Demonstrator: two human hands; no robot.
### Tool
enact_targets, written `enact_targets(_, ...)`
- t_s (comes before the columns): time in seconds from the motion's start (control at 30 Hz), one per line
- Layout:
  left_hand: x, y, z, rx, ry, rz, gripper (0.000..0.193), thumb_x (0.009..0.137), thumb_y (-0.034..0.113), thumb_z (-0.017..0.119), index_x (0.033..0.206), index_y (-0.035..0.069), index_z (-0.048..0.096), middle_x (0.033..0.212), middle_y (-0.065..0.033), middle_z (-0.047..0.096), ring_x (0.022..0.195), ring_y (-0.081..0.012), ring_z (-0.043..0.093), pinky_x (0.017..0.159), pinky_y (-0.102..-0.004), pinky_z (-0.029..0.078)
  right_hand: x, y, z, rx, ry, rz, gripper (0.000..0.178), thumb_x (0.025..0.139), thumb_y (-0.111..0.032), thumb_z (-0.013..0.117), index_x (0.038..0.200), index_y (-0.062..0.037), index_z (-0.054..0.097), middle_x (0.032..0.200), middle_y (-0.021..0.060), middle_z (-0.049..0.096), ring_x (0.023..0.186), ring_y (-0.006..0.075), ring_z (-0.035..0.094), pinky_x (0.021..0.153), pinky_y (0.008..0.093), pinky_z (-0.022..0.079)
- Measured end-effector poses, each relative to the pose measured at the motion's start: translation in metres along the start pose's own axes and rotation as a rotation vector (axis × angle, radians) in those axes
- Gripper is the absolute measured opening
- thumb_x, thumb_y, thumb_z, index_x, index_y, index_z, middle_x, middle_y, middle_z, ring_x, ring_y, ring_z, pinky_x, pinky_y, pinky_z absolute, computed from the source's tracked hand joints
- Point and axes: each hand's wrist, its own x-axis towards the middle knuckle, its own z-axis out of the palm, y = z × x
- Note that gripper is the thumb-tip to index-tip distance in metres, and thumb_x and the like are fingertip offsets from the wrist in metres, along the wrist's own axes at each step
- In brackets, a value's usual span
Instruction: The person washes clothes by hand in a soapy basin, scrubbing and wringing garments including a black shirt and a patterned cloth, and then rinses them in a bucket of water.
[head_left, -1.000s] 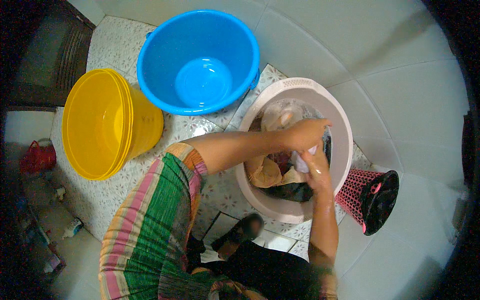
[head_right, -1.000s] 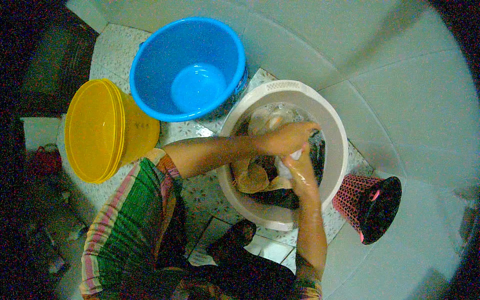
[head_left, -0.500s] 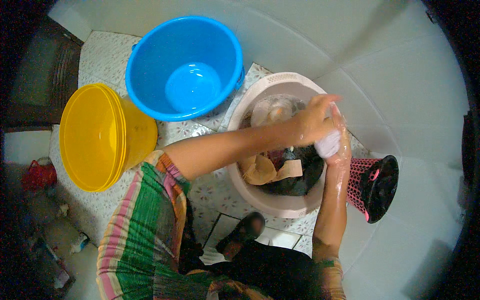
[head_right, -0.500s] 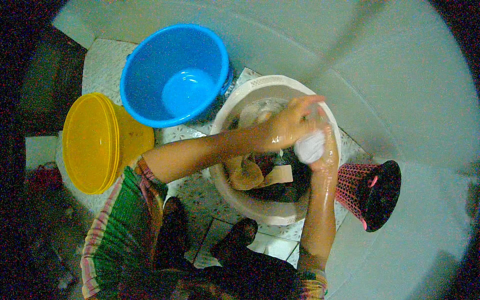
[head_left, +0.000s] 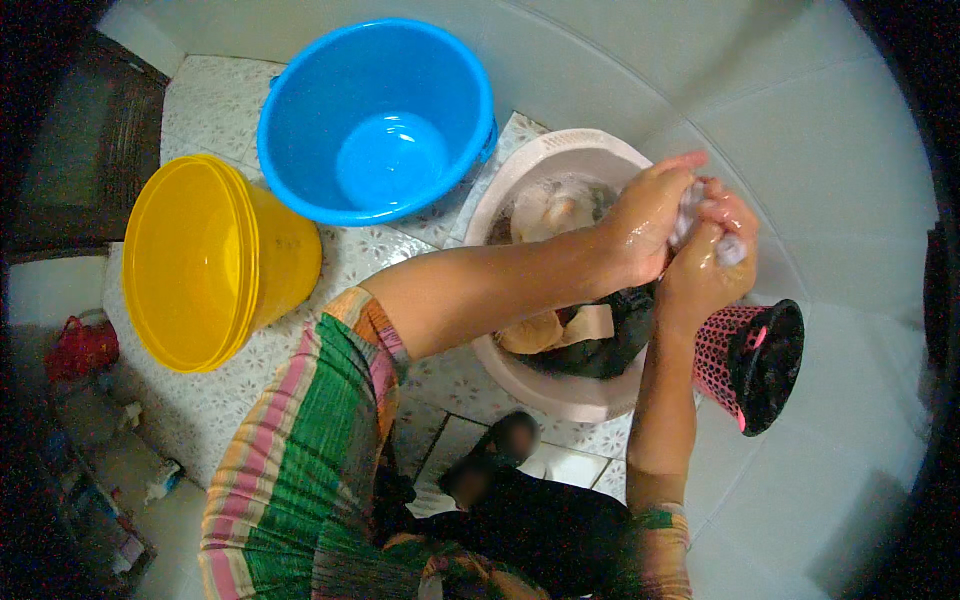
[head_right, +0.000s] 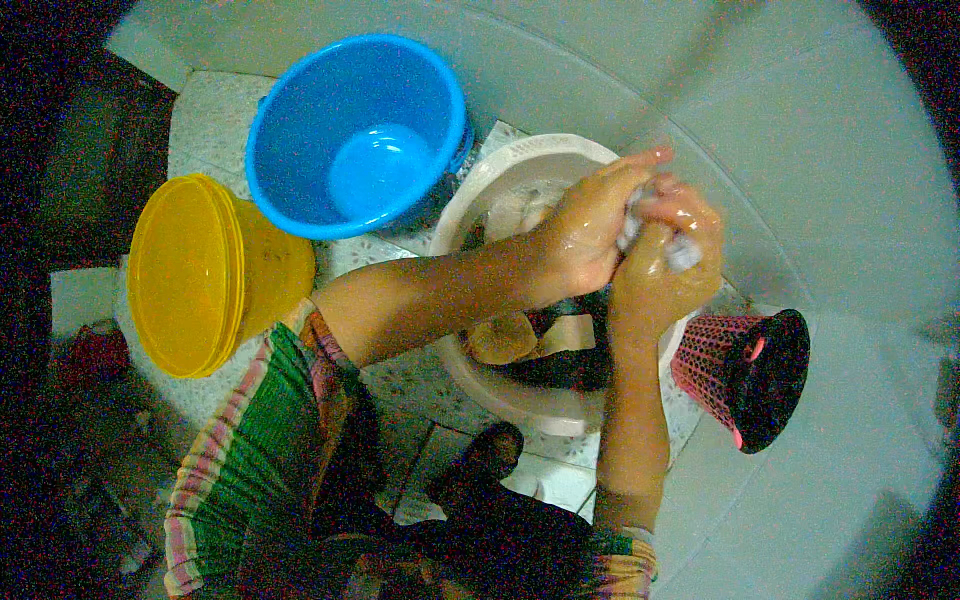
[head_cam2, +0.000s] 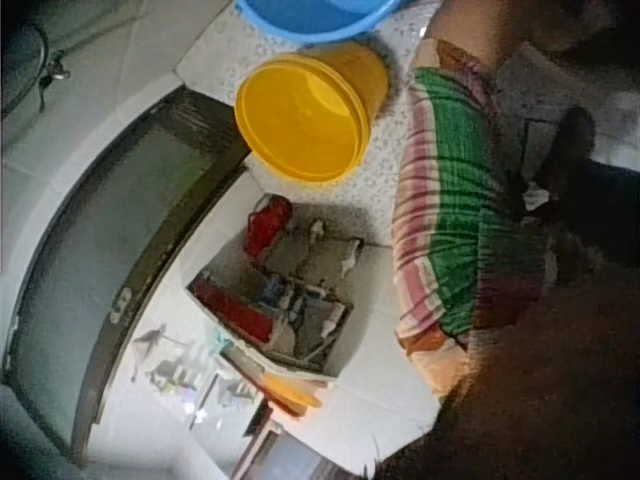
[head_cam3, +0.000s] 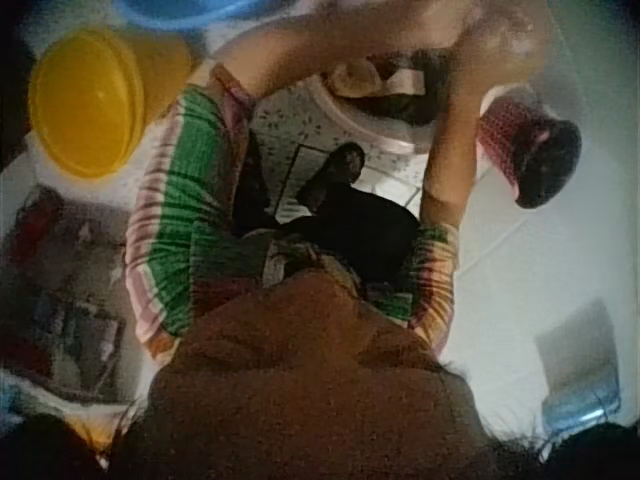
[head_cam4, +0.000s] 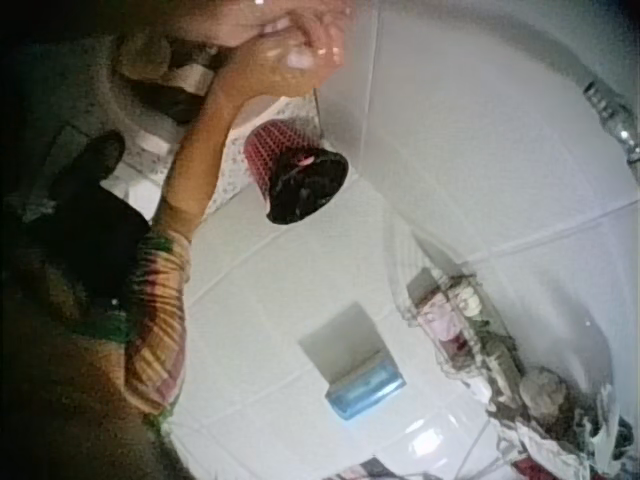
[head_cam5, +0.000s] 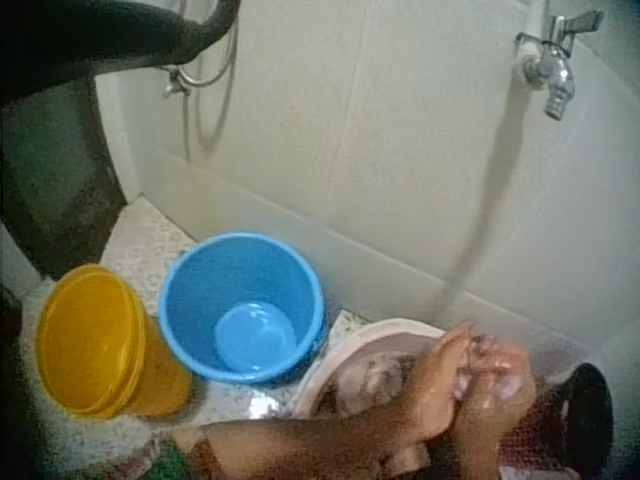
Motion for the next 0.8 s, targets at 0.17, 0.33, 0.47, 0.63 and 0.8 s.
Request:
enact_targets(0.17, -0.039, 0.025, -0.034, 0.701, -0.295, 0.275, 0.025, 0.081, 0.016, 0.061, 0.103, 0.006, 0.055, 0.092, -0.0050, 0.057, 0.084, -0.0181, 0.058, 0.077, -0.0351, 0.048, -0.003, -0.025, -0.005, -0.101, -0.425, -0.429, 0.024, 0.052, 0.010, 0.063, 0.066, -0.0090, 0.058, 0.074, 0.0049, 0.059, 0.078, 0.0265, 0.059, 0.075, 0.0349, 0.048)
enact_targets(0.33, -0.039, 0.025, -0.073, 1.531, -0.604, 0.759, 0.026, 0.072, 0.005, 0.065, 0.097, 0.004, 0.057, 0.087, -0.0025, 0.059, 0.081, -0.0163, 0.059, 0.073, -0.0341, 0.048, -0.010, -0.019, -0.004, -0.101, -0.655, -0.565, 0.027, 0.042, -0.005, 0.069, 0.065, -0.0137, 0.057, 0.071, 0.0016, 0.058, 0.074, 0.0241, 0.058, 0.067, 0.0343, 0.047)
enact_targets(0.47, -0.018, 0.028, -0.100, 1.038, -0.459, -0.198, 0.029, 0.068, 0.005, 0.068, 0.096, 0.003, 0.058, 0.090, -0.0046, 0.061, 0.086, -0.0148, 0.058, 0.075, -0.0305, 0.047, -0.024, -0.003, -0.004, -0.101, -0.744, -0.535, 0.017, 0.051, -0.012, 0.063, 0.068, -0.0159, 0.060, 0.076, 0.0011, 0.060, 0.077, 0.0234, 0.060, 0.068, 0.0361, 0.049)
enact_targets(0.63, -0.066, 0.057, -0.083, 1.462, -0.784, -0.180, 0.019, 0.074, 0.011, 0.064, 0.091, 0.005, 0.059, 0.086, -0.0060, 0.062, 0.082, -0.0137, 0.058, 0.071, -0.0301, 0.047, -0.062, 0.009, -0.013, -0.022, -0.886, -0.475, 0.021, 0.060, -0.020, 0.057, 0.078, -0.0134, 0.064, 0.088, 0.0056, 0.064, 0.086, 0.0235, 0.061, 0.073, 0.0384, 0.051)
enact_targets(0.8, -0.046, 0.059, -0.099, 1.375, -1.054, -0.581, 0.015, 0.078, 0.015, 0.062, 0.089, 0.006, 0.058, 0.084, -0.0058, 0.062, 0.080, -0.0139, 0.057, 0.070, -0.0314, 0.047, -0.090, 0.014, -0.003, 0.017, -0.840, -0.526, 0.015, 0.054, -0.017, 0.064, 0.069, -0.0164, 0.063, 0.077, -0.0004, 0.063, 0.075, 0.0218, 0.060, 0.062, 0.0343, 0.048)
